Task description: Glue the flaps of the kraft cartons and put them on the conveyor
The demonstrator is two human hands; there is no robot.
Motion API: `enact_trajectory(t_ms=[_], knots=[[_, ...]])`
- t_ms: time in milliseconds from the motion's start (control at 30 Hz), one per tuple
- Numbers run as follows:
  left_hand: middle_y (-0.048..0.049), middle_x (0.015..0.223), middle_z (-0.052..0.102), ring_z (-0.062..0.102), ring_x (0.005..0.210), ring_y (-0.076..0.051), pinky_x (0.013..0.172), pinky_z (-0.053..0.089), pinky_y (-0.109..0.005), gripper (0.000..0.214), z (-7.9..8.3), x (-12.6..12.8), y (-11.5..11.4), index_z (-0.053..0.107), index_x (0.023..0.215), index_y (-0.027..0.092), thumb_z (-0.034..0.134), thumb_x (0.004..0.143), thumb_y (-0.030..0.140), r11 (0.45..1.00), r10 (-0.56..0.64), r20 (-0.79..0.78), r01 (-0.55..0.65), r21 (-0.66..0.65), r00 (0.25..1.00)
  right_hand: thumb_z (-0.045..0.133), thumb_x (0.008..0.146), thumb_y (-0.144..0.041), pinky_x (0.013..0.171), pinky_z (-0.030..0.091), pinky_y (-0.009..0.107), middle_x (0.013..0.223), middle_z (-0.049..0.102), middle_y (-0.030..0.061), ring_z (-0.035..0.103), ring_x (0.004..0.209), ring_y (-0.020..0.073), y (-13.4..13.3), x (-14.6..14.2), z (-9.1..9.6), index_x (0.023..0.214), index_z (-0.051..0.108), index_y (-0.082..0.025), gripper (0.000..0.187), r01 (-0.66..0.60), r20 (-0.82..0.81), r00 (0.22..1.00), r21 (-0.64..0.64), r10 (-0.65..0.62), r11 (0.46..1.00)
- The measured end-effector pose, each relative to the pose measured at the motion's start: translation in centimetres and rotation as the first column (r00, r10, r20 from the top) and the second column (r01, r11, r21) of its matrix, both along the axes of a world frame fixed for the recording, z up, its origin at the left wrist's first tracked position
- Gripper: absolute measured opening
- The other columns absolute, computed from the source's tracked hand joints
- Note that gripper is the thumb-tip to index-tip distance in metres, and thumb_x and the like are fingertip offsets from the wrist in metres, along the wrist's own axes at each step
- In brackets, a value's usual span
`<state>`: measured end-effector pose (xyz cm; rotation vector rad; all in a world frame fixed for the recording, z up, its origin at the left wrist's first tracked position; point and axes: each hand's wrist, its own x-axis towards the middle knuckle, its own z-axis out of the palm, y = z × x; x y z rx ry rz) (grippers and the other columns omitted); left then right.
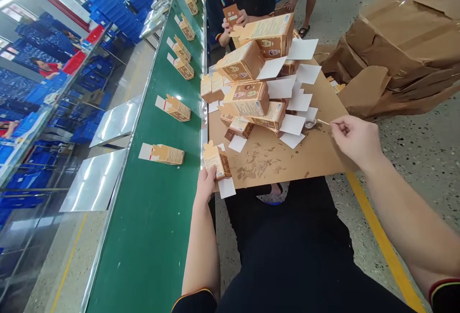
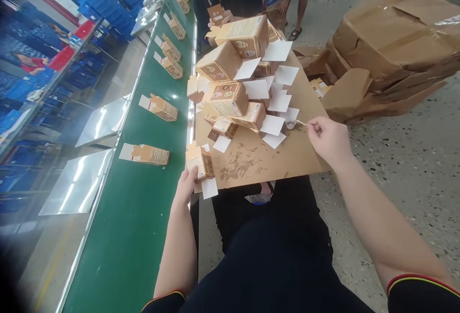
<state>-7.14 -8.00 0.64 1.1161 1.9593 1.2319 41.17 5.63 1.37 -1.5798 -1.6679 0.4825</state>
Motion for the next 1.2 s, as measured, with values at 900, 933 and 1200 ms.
enact_trajectory(t_ms=[900, 933, 1200], knots=[[-0.0168, 0.155, 0.072, 0.07, 0.15, -0.036, 0.128, 0.058, -0.053, 0.106, -2.9, 8.8, 0.4, 0.053, 0.148, 0.03, 0.11, 0.065, 0.062, 0.978, 0.053, 0.316, -0.113, 0.176, 0.947, 0.05, 0.118, -0.025, 0.07, 0.051, 0.032, 0.081, 0.073, 0.0068, 0.066, 0.071, 0.0204, -10.8, -16.2, -6.6, 0.094, 0.071, -0.022, 0.032, -0.613, 0.037, 0.788, -0.031, 0.614, 0.789], [-0.0168, 0.156, 0.071, 0.07, 0.151, -0.036, 0.129, 0.057, -0.054, 0.106, -2.8, 9.1, 0.2, 0.052, 0.148, 0.03, 0.111, 0.064, 0.061, 0.977, 0.053, 0.309, -0.113, 0.18, 0.95, 0.05, 0.117, -0.025, 0.071, 0.051, 0.032, 0.081, 0.074, 0.0066, 0.067, 0.071, 0.0205, -10.6, -16.0, -6.5, 0.095, 0.072, -0.022, 0.031, -0.587, 0.012, 0.809, -0.026, 0.587, 0.809], [-0.0198, 0.144, 0.072, 0.072, 0.145, -0.039, 0.128, 0.056, -0.055, 0.098, -3.6, 11.5, -1.1, 0.052, 0.143, 0.023, 0.109, 0.067, 0.049, 0.981, 0.086, -0.013, -0.082, 0.174, 0.996, 0.059, 0.113, -0.026, 0.063, 0.05, 0.028, 0.069, 0.064, -0.0009, 0.058, 0.057, 0.0146, -11.1, -12.6, -4.7, 0.094, 0.073, -0.024, 0.024, -0.426, -0.228, 0.873, 0.08, 0.432, 0.901]])
